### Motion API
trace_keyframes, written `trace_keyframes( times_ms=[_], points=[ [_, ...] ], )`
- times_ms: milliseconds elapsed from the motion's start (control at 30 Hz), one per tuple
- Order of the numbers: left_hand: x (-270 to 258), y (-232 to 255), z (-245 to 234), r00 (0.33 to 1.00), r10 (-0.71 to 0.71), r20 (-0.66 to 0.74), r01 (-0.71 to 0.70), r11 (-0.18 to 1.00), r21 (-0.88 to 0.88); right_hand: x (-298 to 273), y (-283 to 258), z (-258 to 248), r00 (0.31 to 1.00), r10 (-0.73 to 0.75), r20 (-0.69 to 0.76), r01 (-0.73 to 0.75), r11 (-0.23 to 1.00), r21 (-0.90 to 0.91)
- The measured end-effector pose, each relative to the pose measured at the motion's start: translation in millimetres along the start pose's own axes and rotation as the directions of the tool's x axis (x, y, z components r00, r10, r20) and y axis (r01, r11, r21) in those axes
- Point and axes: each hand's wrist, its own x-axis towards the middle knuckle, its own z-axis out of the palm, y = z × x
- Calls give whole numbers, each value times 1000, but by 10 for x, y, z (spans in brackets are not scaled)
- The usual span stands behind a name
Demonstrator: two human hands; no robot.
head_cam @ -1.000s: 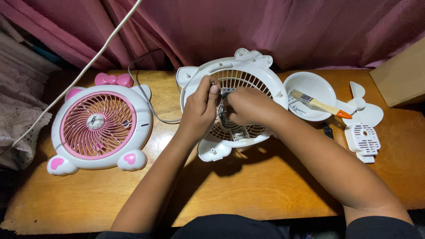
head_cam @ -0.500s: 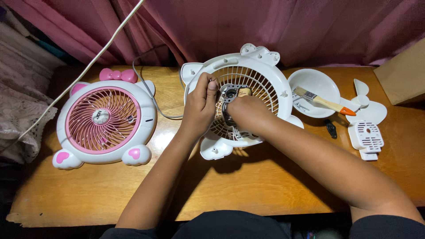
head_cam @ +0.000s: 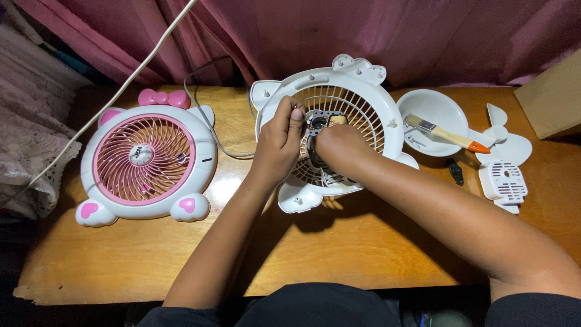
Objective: The person disassembles a small white electric fan, removes the motor, and uses a paintbrush to clean the motor and internal components. They then reassemble the fan by placing the motor back and securing it with a screwdriver.
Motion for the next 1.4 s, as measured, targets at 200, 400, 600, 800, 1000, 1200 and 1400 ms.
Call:
trace_keyframes(
  times_ms=[200,400,600,800,1000,1200,1400],
  points=[
    [3,-9,-14,999,-12,52,12,1000,-9,15,28,123,999,-6,-39,3,998,-69],
    [15,-21,-10,997,-43,64,42,999,11,-10,13,43,996,-87,8,87,988,-129],
    [-2,-26,-2,999,33,-1,-33,995,-93,-35,-90,-216,998,26,59,-25,999,-24],
    [6,-36,-2,987,124,-102,-137,983,-121,-80,-41,-431,994,88,70,-104,954,279],
    [11,2,14,997,67,-48,-73,988,-135,-152,106,-524,981,188,38,-185,872,454],
    [25,61,16,995,102,-21,-103,989,-102,-362,125,-555,957,288,-5,-201,681,705],
    [21,118,52,995,88,37,-85,994,-68,-512,82,-496,940,327,-93,-140,622,771]
  ],
)
